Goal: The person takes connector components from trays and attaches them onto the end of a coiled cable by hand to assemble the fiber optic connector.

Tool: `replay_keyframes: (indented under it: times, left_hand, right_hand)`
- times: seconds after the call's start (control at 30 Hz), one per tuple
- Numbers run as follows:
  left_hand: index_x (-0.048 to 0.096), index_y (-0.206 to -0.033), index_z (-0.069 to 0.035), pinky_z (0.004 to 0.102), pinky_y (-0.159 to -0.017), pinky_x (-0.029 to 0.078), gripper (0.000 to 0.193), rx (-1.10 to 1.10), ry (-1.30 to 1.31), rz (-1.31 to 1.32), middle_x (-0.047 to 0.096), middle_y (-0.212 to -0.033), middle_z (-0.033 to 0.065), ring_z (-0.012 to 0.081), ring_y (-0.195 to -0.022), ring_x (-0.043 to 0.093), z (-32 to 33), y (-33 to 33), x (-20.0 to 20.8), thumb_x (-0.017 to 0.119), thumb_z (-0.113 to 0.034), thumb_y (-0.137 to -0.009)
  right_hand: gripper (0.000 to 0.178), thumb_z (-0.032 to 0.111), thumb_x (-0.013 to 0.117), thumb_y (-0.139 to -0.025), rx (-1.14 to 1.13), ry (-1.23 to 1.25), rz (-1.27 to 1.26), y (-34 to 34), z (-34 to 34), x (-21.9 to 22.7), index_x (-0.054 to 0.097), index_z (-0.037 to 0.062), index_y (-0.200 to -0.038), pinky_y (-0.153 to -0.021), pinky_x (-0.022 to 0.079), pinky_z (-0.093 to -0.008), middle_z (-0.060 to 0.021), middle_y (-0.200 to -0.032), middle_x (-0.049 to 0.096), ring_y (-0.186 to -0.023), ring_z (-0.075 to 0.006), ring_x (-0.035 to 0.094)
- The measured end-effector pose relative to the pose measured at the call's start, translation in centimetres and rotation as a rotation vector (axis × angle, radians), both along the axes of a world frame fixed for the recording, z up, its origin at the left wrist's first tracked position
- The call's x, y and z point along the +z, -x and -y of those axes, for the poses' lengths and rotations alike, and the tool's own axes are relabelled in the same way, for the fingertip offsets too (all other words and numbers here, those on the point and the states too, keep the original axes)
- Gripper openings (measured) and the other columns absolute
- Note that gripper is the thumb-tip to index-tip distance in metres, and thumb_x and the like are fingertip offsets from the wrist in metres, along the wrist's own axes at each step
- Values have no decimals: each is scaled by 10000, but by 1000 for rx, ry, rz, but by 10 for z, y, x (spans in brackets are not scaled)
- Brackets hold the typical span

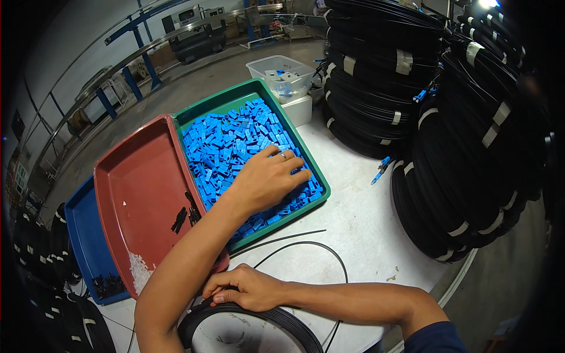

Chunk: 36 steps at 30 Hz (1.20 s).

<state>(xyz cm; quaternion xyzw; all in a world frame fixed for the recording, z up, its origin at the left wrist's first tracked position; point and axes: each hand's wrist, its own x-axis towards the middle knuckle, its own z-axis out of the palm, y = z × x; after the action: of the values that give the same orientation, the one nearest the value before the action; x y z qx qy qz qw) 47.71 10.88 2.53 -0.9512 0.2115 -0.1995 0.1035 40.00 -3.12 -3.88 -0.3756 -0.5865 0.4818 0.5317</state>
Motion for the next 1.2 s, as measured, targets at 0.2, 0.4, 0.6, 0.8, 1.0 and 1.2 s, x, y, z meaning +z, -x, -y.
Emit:
replay_keyframes:
  times: [0.2,0.4,0.6,0.8,1.0,1.2]
  left_hand:
    - [710,-1094,-164,367,-956,468,225,-61,-38,58,691,-1169,23,194,-1106,646,5,-13,-9,628,-149,-886]
    - [681,-1022,-126,360,-911,473,163,5,-66,-15,690,-1102,39,202,-1080,650,4,-13,-1,649,-143,-863]
    - [648,-1017,-79,386,-811,495,155,79,73,16,696,-1029,74,271,-954,663,0,16,29,686,-120,-872]
    - [690,-1175,-99,412,-788,504,335,108,374,181,675,-994,106,310,-905,652,19,136,52,720,-45,-846]
    - [666,-1078,0,285,-759,515,224,528,976,177,697,-1004,108,179,-874,681,36,268,28,768,-59,-888]
    - [519,-1000,-33,270,-886,506,225,365,1646,300,596,-1033,76,129,-974,627,38,322,-25,732,-14,-931]
  right_hand:
    - [163,65,623,-978,-43,3,-6,1,1,-2,681,-25,-1100,-849,551,-340,-137,-938,756,-921,-221,735]
    - [168,60,626,-978,-35,1,-30,4,2,-3,683,-24,-1111,-855,552,-335,-138,-948,757,-935,-216,735]
    - [173,48,641,-977,-22,16,-15,4,1,-7,682,-14,-1132,-860,542,-312,-110,-972,753,-937,-162,708]
    - [159,-1,621,-990,-28,43,-104,9,0,-11,668,-60,-1130,-880,553,-302,-132,-1013,745,-964,-161,709]
    - [154,43,659,-962,-151,-121,128,4,1,-7,701,-17,-1098,-787,562,-311,-126,-935,762,-871,-163,728]
    - [172,53,710,-915,-264,-291,487,9,3,21,718,28,-1086,-730,567,-349,-174,-969,751,-817,-292,734]
